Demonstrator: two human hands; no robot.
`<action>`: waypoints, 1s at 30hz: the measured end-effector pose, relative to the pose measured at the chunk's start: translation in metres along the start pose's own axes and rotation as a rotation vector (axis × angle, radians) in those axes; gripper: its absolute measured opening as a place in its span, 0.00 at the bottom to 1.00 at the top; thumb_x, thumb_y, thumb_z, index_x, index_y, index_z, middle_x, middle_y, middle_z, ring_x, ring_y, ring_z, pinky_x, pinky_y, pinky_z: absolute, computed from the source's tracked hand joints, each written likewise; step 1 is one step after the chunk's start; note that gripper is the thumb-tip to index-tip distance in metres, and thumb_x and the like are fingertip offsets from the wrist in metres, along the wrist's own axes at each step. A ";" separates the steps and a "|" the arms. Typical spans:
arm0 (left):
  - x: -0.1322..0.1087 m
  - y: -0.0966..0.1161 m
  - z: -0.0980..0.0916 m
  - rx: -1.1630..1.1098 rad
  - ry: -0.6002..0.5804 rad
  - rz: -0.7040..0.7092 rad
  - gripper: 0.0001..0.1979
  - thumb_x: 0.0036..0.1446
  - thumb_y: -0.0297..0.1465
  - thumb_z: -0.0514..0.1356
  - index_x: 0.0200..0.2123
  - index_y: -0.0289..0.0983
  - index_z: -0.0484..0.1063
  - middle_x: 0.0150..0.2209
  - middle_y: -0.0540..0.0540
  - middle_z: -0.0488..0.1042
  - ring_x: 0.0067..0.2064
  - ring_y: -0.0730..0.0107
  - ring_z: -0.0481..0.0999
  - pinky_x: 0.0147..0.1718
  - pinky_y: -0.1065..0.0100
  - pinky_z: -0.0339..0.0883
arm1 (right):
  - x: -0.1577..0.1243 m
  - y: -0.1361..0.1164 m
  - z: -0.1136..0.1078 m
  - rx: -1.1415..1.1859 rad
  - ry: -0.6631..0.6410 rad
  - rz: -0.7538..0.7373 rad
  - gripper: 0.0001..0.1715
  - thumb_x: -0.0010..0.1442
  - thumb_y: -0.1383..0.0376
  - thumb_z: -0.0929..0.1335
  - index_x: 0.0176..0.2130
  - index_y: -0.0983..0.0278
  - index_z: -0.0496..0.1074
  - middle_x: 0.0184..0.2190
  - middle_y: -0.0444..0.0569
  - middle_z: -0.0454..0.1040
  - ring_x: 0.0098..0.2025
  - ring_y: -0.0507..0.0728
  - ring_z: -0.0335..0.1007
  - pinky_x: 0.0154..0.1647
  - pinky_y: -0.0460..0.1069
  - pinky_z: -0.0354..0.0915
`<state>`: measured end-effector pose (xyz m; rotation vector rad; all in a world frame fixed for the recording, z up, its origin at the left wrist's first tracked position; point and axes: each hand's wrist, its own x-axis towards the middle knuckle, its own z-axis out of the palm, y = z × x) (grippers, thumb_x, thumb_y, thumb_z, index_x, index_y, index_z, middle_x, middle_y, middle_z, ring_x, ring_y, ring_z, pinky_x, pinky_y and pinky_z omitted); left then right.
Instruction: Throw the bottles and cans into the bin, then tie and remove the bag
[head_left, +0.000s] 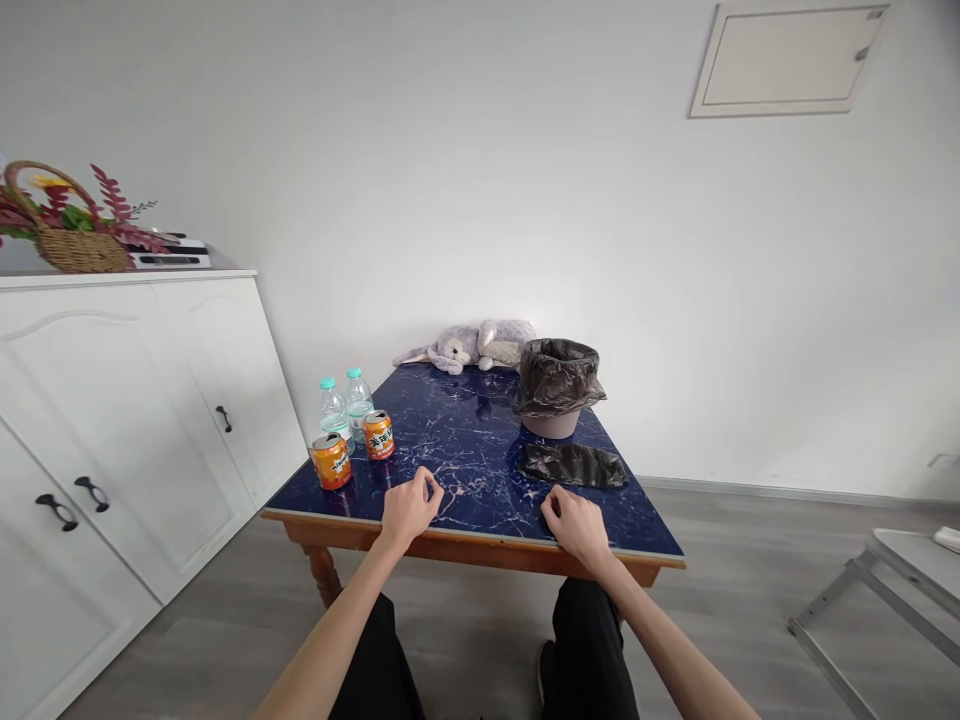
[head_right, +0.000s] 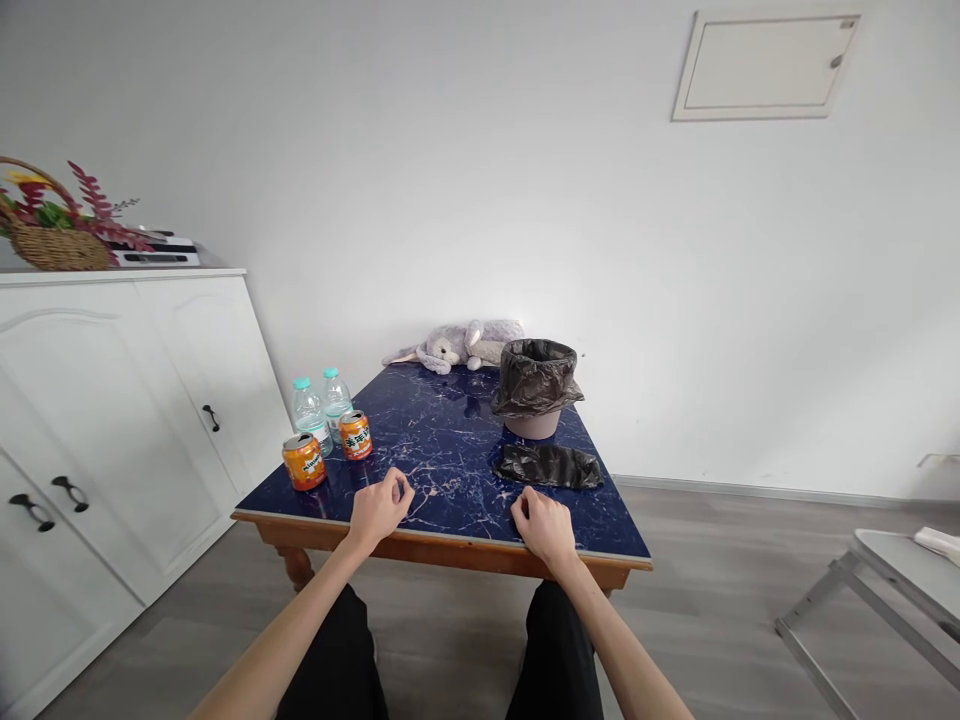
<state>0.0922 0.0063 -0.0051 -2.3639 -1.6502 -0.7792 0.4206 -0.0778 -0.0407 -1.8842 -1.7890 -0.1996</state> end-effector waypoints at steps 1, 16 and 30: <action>0.000 0.000 0.000 0.002 -0.009 -0.002 0.09 0.69 0.37 0.52 0.40 0.41 0.69 0.24 0.50 0.77 0.28 0.63 0.80 0.26 0.70 0.53 | -0.001 0.000 0.000 0.001 0.001 -0.001 0.16 0.73 0.63 0.61 0.33 0.61 0.69 0.28 0.46 0.78 0.27 0.54 0.72 0.28 0.49 0.45; 0.002 0.004 0.002 0.032 -0.084 -0.069 0.10 0.71 0.37 0.53 0.43 0.40 0.71 0.28 0.47 0.80 0.32 0.57 0.83 0.30 0.68 0.58 | 0.100 -0.008 -0.089 -0.076 0.130 -0.079 0.20 0.75 0.55 0.59 0.54 0.62 0.72 0.58 0.56 0.70 0.39 0.57 0.75 0.31 0.49 0.59; -0.005 0.000 0.001 0.027 -0.063 -0.059 0.10 0.72 0.37 0.52 0.43 0.40 0.69 0.29 0.47 0.80 0.32 0.59 0.83 0.28 0.68 0.55 | 0.228 -0.001 -0.124 -0.120 -0.176 -0.011 0.22 0.70 0.56 0.72 0.58 0.63 0.73 0.60 0.55 0.73 0.56 0.62 0.74 0.56 0.62 0.73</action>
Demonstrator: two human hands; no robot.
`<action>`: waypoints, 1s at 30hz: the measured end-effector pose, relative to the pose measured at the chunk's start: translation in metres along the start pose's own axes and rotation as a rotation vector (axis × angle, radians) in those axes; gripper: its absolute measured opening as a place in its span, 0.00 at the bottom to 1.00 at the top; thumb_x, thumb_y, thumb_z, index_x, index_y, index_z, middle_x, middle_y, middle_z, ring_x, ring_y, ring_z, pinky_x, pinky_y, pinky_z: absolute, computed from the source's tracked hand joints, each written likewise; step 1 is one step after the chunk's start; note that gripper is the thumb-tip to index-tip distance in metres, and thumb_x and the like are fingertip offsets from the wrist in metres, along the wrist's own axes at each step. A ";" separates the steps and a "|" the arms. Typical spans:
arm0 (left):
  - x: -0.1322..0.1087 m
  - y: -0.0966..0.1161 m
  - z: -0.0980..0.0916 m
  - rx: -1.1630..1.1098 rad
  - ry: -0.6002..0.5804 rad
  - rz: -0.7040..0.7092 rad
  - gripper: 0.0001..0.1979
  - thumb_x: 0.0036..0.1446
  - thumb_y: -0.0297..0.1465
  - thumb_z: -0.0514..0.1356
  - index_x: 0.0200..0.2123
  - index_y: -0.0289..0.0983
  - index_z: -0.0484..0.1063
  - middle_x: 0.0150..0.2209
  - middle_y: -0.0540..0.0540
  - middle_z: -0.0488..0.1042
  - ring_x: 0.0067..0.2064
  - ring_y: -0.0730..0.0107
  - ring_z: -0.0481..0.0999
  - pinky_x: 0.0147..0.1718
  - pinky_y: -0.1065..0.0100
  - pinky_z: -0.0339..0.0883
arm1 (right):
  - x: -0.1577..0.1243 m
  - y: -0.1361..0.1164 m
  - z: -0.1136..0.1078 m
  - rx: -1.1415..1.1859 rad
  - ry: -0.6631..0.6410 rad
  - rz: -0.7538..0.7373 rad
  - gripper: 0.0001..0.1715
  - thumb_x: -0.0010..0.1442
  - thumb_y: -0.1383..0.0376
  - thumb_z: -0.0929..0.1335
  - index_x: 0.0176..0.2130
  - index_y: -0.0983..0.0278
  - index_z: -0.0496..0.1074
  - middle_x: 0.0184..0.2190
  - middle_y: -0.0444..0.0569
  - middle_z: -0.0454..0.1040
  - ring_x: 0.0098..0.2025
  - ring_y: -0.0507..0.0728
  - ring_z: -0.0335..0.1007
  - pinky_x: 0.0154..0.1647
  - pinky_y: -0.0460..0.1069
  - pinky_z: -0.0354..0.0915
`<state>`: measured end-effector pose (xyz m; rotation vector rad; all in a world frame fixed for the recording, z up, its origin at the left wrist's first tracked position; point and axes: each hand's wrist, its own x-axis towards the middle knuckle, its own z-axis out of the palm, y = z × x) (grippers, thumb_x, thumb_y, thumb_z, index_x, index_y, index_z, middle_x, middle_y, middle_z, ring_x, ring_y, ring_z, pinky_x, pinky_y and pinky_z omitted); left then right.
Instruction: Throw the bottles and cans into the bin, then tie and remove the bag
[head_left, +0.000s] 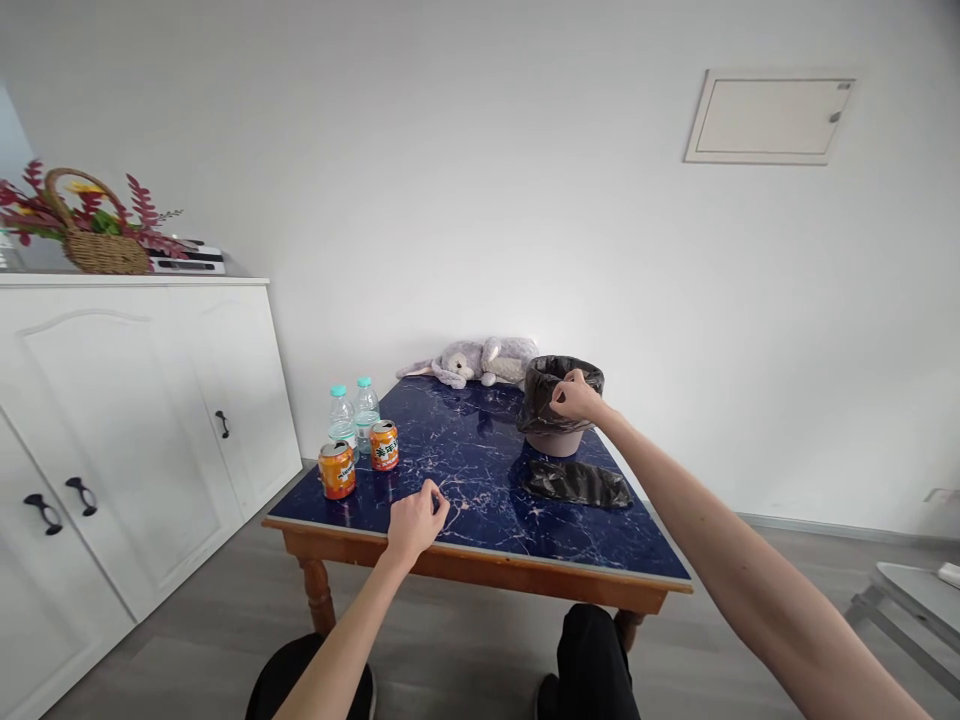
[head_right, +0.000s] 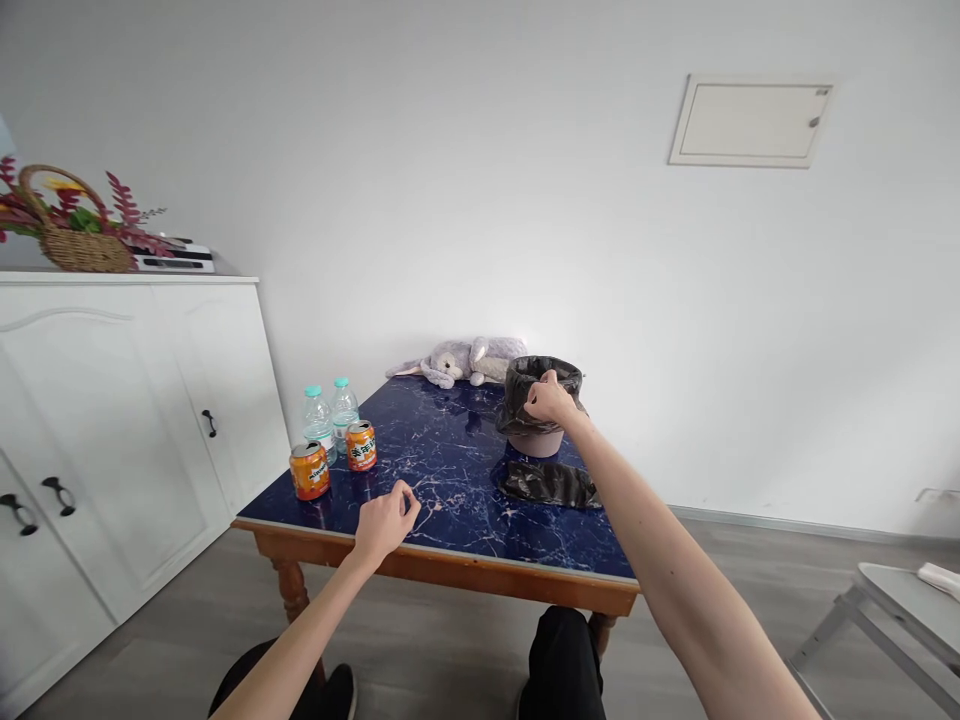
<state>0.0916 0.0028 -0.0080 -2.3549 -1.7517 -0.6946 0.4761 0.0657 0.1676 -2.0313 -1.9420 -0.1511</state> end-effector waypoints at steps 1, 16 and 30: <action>0.000 0.000 0.000 0.002 0.001 -0.003 0.10 0.72 0.37 0.52 0.43 0.40 0.69 0.29 0.47 0.80 0.32 0.59 0.83 0.28 0.68 0.55 | 0.003 -0.001 0.000 0.004 -0.004 -0.008 0.22 0.70 0.56 0.72 0.59 0.64 0.73 0.60 0.55 0.73 0.56 0.62 0.74 0.56 0.62 0.74; -0.003 -0.003 0.000 -0.014 0.014 -0.031 0.10 0.72 0.37 0.51 0.43 0.40 0.70 0.29 0.47 0.80 0.33 0.59 0.83 0.29 0.68 0.57 | -0.020 -0.037 0.007 0.195 0.105 -0.177 0.15 0.70 0.58 0.72 0.52 0.63 0.76 0.55 0.52 0.76 0.54 0.60 0.75 0.55 0.60 0.74; -0.001 0.002 -0.006 -0.029 -0.003 -0.079 0.11 0.71 0.38 0.52 0.43 0.40 0.70 0.29 0.46 0.81 0.32 0.58 0.83 0.30 0.69 0.60 | -0.090 -0.094 0.003 0.461 0.186 -0.432 0.18 0.67 0.59 0.69 0.55 0.60 0.77 0.59 0.55 0.70 0.51 0.59 0.75 0.58 0.54 0.71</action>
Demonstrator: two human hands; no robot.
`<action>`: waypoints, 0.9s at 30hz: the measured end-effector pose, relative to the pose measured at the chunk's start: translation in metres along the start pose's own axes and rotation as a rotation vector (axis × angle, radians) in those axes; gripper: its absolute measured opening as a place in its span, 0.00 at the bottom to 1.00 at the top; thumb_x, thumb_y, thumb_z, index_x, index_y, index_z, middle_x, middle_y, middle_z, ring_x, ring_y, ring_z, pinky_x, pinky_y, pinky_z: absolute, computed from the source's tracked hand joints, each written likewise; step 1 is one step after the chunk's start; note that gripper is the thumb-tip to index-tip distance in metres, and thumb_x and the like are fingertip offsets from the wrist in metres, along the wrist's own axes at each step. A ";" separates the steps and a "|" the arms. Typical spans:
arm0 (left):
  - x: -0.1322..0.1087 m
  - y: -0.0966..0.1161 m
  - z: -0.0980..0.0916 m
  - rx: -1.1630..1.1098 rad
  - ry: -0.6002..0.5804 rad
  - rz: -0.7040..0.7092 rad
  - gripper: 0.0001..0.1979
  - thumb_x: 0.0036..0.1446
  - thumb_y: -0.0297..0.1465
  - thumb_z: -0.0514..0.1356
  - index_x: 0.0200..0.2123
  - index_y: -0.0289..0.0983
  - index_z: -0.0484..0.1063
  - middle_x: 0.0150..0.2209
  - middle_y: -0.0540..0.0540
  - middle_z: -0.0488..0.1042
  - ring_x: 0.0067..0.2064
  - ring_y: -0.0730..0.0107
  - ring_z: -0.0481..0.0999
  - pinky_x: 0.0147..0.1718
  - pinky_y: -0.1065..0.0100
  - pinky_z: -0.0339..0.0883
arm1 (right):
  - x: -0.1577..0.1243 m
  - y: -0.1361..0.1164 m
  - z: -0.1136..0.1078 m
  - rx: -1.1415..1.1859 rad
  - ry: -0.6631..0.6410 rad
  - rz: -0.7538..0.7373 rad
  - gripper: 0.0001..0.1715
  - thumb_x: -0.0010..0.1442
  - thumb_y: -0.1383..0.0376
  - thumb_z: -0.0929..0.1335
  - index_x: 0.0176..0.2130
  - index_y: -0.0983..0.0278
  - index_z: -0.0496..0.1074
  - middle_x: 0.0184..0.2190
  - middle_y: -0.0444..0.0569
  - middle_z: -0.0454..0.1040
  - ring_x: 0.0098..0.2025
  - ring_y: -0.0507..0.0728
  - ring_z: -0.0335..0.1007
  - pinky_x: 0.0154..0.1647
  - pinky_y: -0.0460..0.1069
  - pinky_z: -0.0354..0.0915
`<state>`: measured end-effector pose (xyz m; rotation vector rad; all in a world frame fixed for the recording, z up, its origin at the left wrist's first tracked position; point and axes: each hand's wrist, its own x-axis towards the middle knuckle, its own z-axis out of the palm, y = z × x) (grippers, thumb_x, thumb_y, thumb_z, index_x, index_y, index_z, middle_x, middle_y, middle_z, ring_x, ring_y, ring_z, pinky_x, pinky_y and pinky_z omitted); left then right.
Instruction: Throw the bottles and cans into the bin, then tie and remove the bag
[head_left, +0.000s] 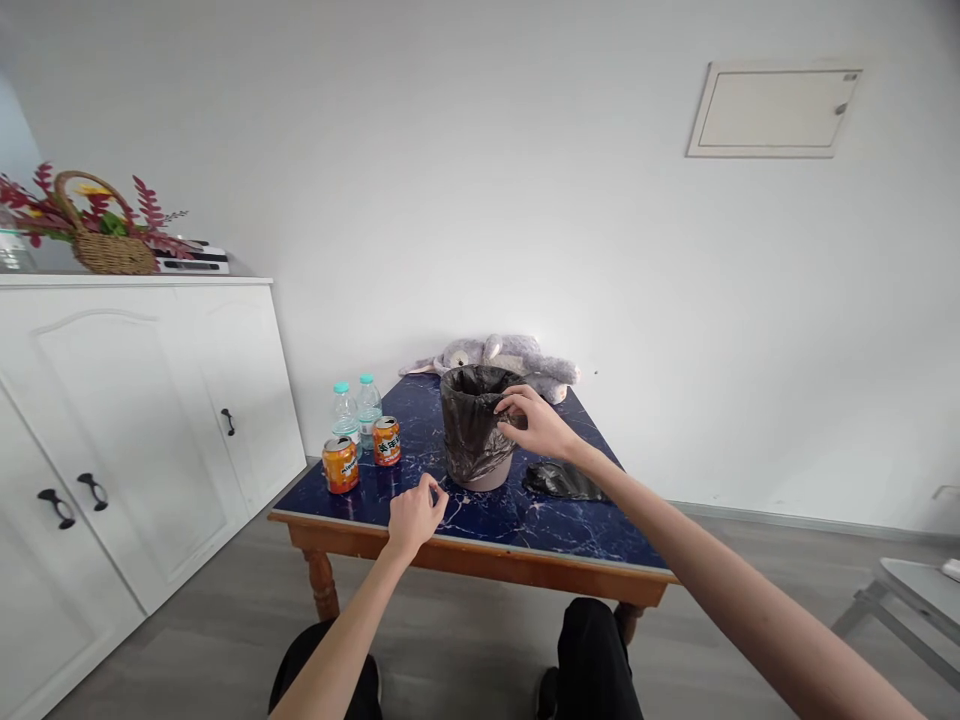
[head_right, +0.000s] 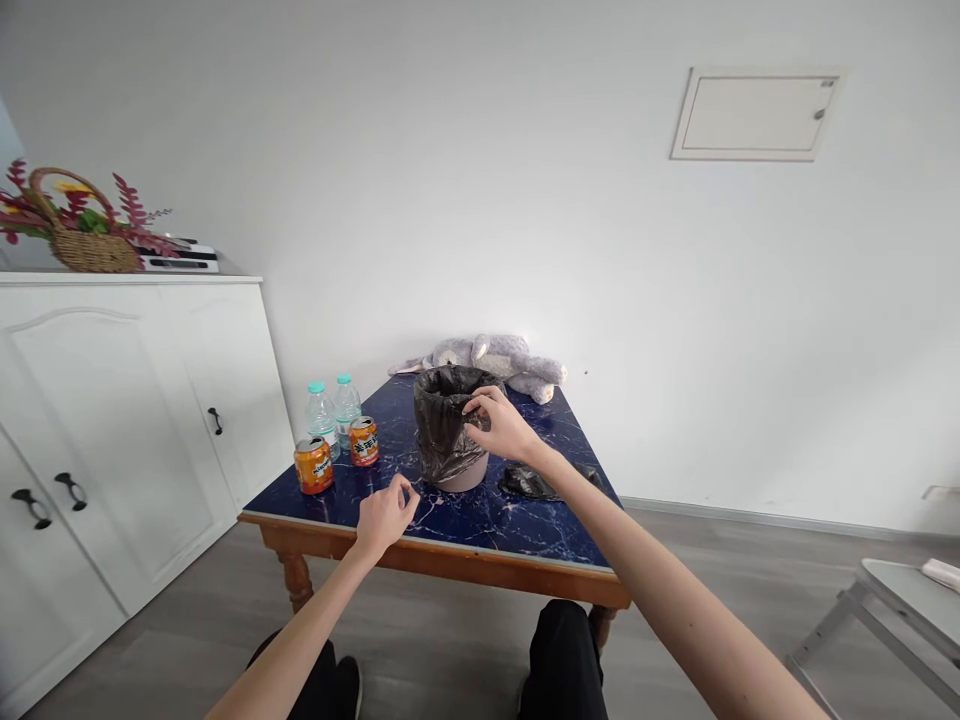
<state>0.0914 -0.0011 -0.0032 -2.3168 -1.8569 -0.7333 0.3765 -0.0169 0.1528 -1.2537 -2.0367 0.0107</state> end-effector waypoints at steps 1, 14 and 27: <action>0.000 0.000 0.000 -0.004 -0.002 0.001 0.11 0.71 0.39 0.52 0.43 0.40 0.70 0.29 0.46 0.81 0.33 0.58 0.83 0.30 0.69 0.60 | -0.013 0.001 0.005 -0.017 0.028 0.026 0.21 0.70 0.57 0.67 0.58 0.59 0.75 0.59 0.55 0.69 0.55 0.60 0.73 0.61 0.55 0.69; 0.003 -0.002 0.004 -0.032 0.031 0.015 0.10 0.71 0.38 0.52 0.44 0.40 0.70 0.28 0.47 0.80 0.34 0.55 0.84 0.31 0.68 0.60 | -0.160 0.067 0.112 -0.383 -0.088 0.594 0.33 0.73 0.50 0.61 0.67 0.65 0.69 0.70 0.65 0.64 0.72 0.74 0.56 0.70 0.68 0.50; 0.001 0.004 0.007 -0.049 0.033 -0.029 0.10 0.70 0.37 0.54 0.42 0.40 0.73 0.28 0.47 0.80 0.33 0.57 0.83 0.31 0.68 0.59 | -0.169 0.075 0.101 -0.545 0.052 0.766 0.20 0.72 0.58 0.61 0.51 0.66 0.75 0.51 0.67 0.73 0.56 0.73 0.70 0.54 0.60 0.61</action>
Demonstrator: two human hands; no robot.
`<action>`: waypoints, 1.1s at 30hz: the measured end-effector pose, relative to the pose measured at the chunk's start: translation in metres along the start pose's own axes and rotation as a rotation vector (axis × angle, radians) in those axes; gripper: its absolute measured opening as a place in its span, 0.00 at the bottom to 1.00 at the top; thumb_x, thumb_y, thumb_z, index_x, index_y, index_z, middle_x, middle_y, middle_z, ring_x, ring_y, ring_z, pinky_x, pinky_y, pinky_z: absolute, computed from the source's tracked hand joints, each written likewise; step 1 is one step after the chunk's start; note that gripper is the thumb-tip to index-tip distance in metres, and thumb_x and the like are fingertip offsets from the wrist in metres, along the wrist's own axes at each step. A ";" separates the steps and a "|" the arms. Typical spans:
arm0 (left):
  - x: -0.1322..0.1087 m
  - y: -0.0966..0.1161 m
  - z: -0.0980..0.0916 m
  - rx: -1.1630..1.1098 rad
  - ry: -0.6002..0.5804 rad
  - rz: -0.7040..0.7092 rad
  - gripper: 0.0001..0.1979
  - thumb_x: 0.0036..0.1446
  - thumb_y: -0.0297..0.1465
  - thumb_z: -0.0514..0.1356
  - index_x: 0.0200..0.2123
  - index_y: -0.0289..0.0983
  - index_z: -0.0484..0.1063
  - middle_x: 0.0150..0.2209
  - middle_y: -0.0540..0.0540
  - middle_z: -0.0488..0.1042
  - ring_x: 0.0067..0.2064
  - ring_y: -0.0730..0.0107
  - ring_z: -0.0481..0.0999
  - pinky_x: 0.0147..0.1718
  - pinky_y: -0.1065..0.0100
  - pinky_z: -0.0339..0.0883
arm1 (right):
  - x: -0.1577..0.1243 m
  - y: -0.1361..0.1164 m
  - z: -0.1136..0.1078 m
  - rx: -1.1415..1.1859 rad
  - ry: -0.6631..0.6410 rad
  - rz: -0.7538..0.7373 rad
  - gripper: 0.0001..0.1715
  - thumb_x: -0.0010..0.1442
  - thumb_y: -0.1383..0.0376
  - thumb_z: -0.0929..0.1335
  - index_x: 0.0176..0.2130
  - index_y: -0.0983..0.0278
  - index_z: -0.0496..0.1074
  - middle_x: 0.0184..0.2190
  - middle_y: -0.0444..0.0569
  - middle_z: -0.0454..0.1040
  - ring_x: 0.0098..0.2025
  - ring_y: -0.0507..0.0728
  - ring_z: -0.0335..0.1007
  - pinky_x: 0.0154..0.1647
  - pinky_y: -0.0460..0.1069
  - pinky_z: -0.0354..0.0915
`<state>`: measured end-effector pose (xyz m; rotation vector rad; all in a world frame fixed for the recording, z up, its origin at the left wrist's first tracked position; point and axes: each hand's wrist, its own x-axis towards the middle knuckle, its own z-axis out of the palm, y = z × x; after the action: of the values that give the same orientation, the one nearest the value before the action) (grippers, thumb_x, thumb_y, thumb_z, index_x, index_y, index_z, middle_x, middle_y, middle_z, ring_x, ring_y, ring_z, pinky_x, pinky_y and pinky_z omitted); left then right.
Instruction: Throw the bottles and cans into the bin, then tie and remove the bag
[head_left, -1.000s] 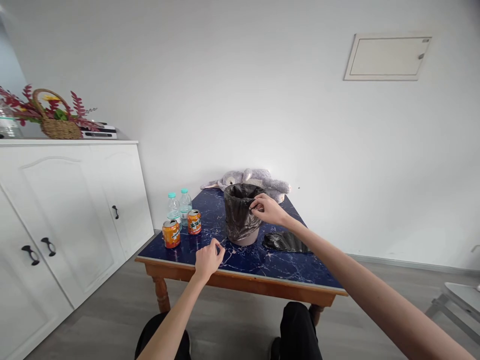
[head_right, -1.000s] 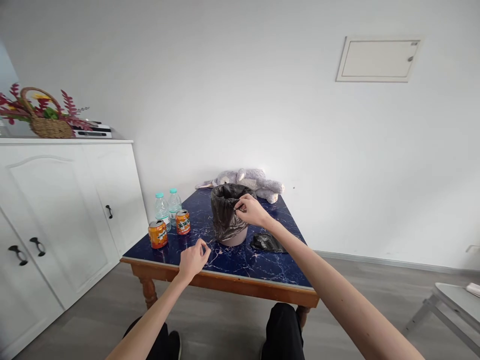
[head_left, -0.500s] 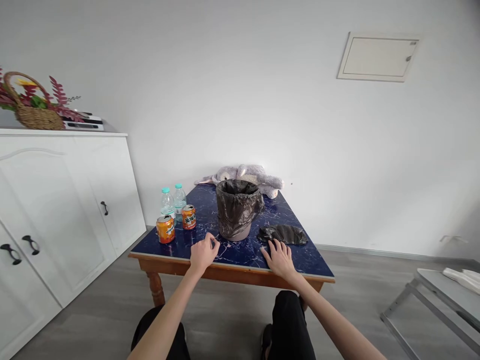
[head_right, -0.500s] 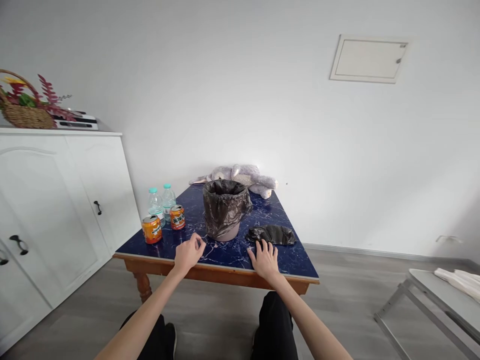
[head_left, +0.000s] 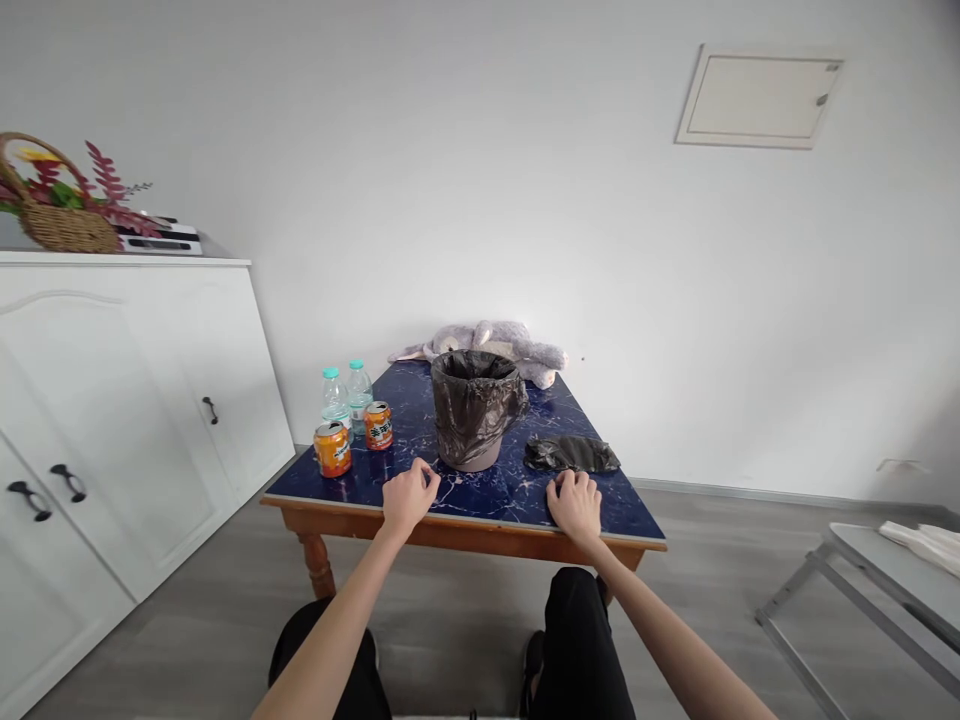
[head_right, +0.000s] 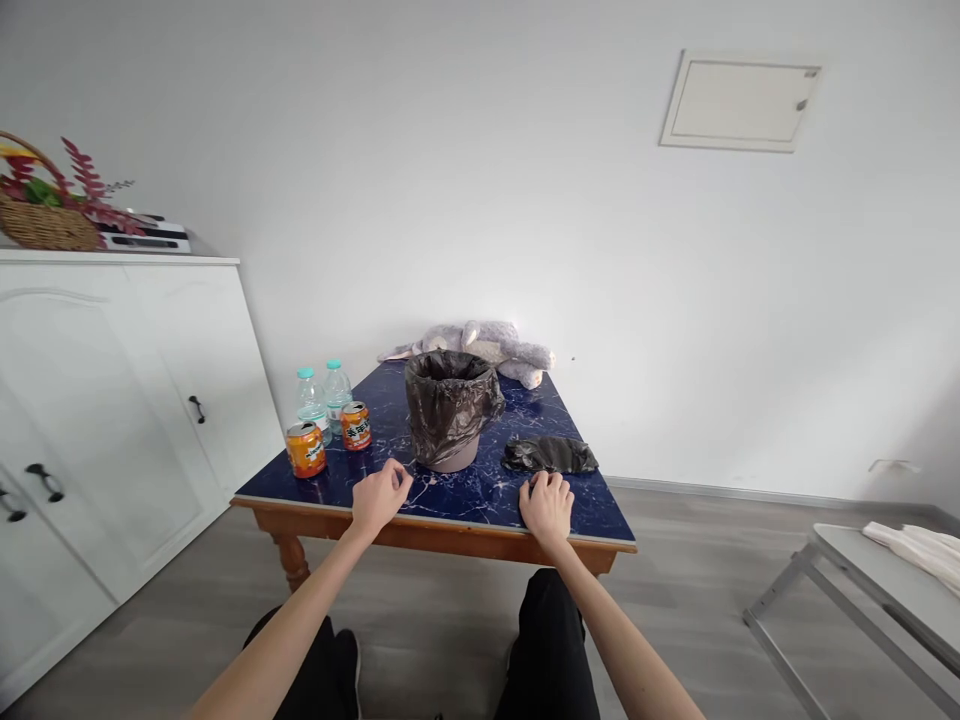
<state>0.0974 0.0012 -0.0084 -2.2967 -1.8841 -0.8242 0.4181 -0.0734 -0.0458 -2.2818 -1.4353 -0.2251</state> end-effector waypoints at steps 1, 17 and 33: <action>-0.003 0.001 0.001 0.000 0.001 -0.002 0.10 0.70 0.37 0.54 0.41 0.40 0.73 0.28 0.47 0.80 0.33 0.58 0.82 0.31 0.68 0.59 | 0.000 -0.002 0.001 -0.006 0.000 -0.004 0.19 0.72 0.58 0.61 0.49 0.66 0.75 0.50 0.66 0.74 0.55 0.72 0.70 0.54 0.60 0.60; 0.024 -0.078 -0.103 0.145 0.459 -0.133 0.28 0.66 0.40 0.57 0.63 0.29 0.63 0.58 0.25 0.59 0.63 0.32 0.60 0.59 0.42 0.58 | -0.003 -0.006 0.000 -0.072 0.029 -0.043 0.19 0.73 0.61 0.59 0.46 0.67 0.75 0.47 0.65 0.76 0.52 0.71 0.70 0.49 0.60 0.58; 0.048 -0.099 -0.102 0.188 0.344 -0.242 0.32 0.68 0.43 0.55 0.66 0.27 0.57 0.53 0.24 0.73 0.54 0.34 0.75 0.48 0.47 0.69 | -0.006 -0.010 -0.003 -0.082 0.058 -0.055 0.17 0.73 0.62 0.60 0.44 0.67 0.75 0.46 0.64 0.77 0.51 0.69 0.71 0.48 0.58 0.58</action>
<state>-0.0254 0.0310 0.0718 -1.7147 -1.9996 -0.9490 0.4067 -0.0754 -0.0426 -2.2823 -1.4852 -0.3704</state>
